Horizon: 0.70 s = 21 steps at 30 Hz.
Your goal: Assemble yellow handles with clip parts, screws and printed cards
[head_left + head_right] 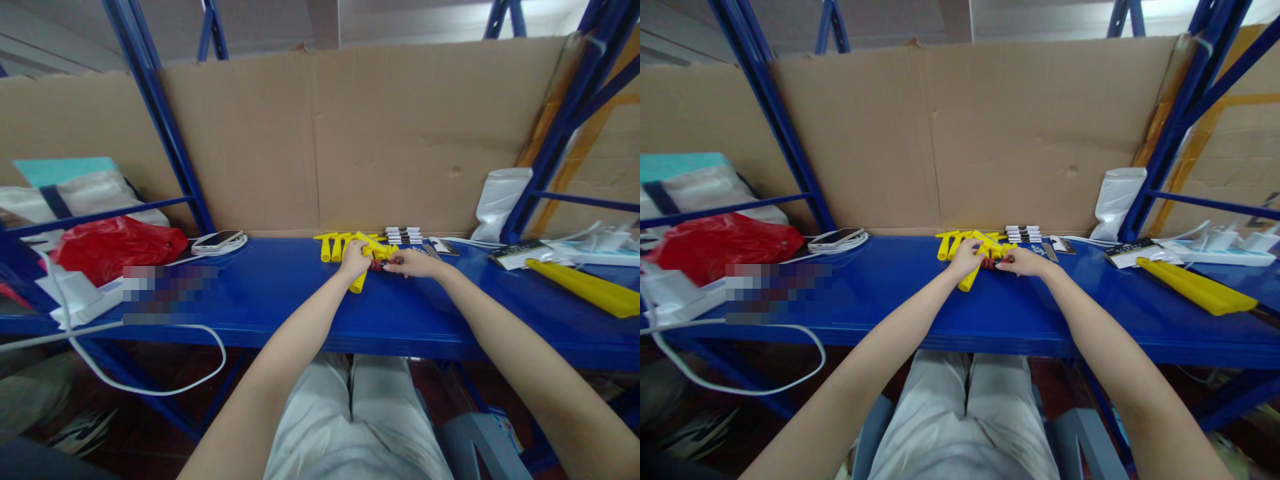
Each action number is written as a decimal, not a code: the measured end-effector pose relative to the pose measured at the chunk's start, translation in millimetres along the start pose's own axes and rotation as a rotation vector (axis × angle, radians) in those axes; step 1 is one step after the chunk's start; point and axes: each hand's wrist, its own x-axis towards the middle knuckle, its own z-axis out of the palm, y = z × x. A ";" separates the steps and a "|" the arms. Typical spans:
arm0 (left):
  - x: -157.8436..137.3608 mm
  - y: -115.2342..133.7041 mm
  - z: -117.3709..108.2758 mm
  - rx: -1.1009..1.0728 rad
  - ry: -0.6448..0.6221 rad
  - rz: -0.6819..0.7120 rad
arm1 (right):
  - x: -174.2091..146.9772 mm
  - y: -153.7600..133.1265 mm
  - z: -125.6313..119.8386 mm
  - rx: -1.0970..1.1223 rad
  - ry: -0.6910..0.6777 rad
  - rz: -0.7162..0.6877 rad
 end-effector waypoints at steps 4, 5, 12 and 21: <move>-3.9 2.8 -3.2 0.101 0.005 0.034 | -1.0 -0.7 -1.4 -0.024 0.016 0.009; -4.7 3.5 -3.8 0.118 0.003 0.030 | -1.5 -0.6 -3.2 -0.032 0.017 0.015; -7.1 7.1 -6.3 0.151 0.002 0.017 | -4.8 27.4 -29.9 -0.354 0.373 0.284; -7.4 9.9 -7.3 0.164 -0.021 0.002 | -9.3 101.1 -38.5 -0.345 0.386 0.664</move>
